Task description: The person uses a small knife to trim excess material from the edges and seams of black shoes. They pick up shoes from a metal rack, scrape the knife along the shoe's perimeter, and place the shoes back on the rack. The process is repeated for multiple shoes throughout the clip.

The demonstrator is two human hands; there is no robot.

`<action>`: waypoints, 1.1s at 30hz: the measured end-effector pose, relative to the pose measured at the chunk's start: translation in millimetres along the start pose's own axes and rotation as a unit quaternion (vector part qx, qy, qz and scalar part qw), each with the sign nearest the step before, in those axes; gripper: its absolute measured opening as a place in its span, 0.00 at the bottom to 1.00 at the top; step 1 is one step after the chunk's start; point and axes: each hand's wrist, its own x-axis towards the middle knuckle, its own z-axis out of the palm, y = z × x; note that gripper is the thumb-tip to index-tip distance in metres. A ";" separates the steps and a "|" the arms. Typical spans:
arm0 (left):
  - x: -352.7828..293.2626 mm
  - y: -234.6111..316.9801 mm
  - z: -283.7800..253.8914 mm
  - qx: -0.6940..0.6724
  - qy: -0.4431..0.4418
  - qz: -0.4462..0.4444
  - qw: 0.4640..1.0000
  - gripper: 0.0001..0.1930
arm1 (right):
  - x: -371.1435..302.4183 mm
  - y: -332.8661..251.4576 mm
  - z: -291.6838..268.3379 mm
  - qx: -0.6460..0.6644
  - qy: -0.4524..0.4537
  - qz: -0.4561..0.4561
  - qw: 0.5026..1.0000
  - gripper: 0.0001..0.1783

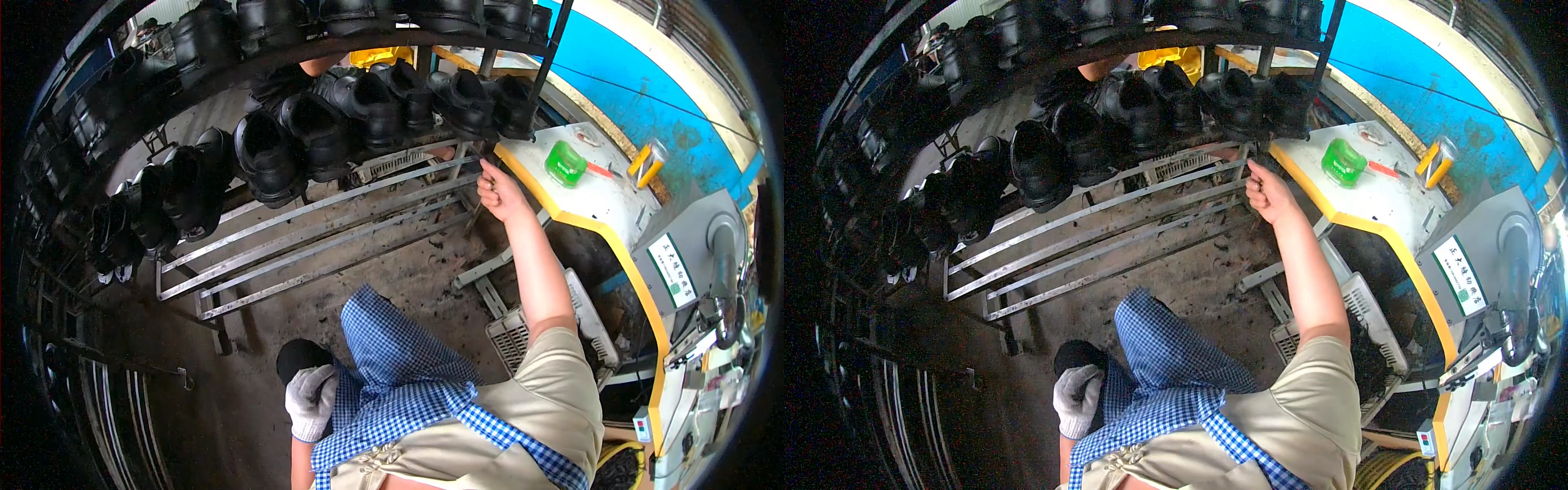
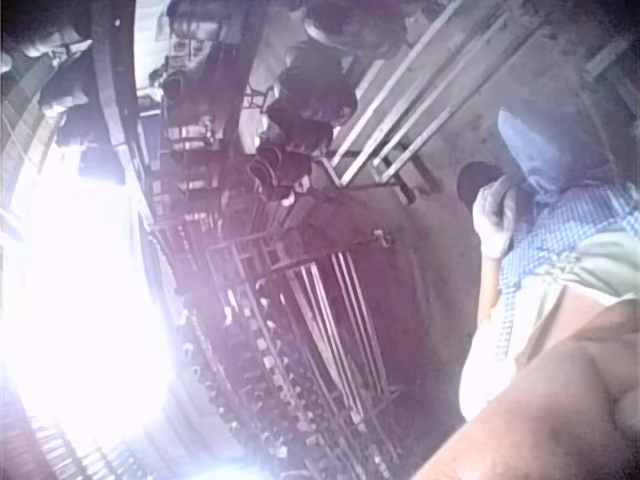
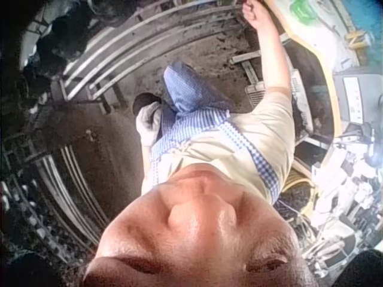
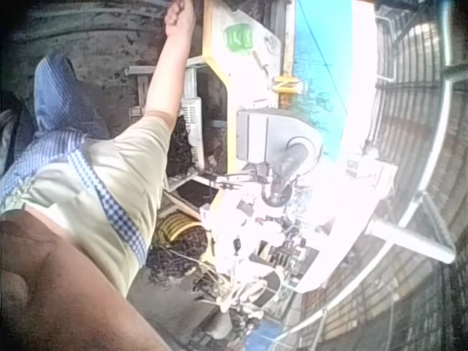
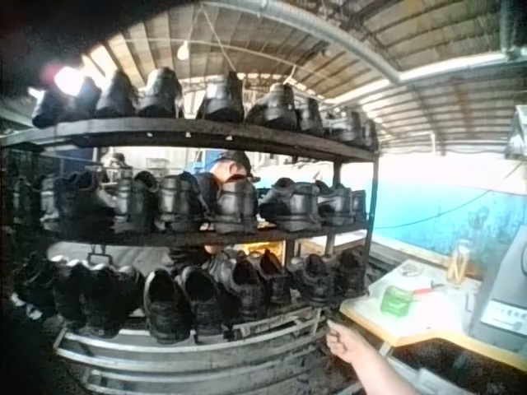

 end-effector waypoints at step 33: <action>3.9 -31.8 57.4 -0.558 -0.101 -0.354 0.744 0.46 | -222.2 43.3 110.8 -0.581 0.005 -0.240 0.778 0.14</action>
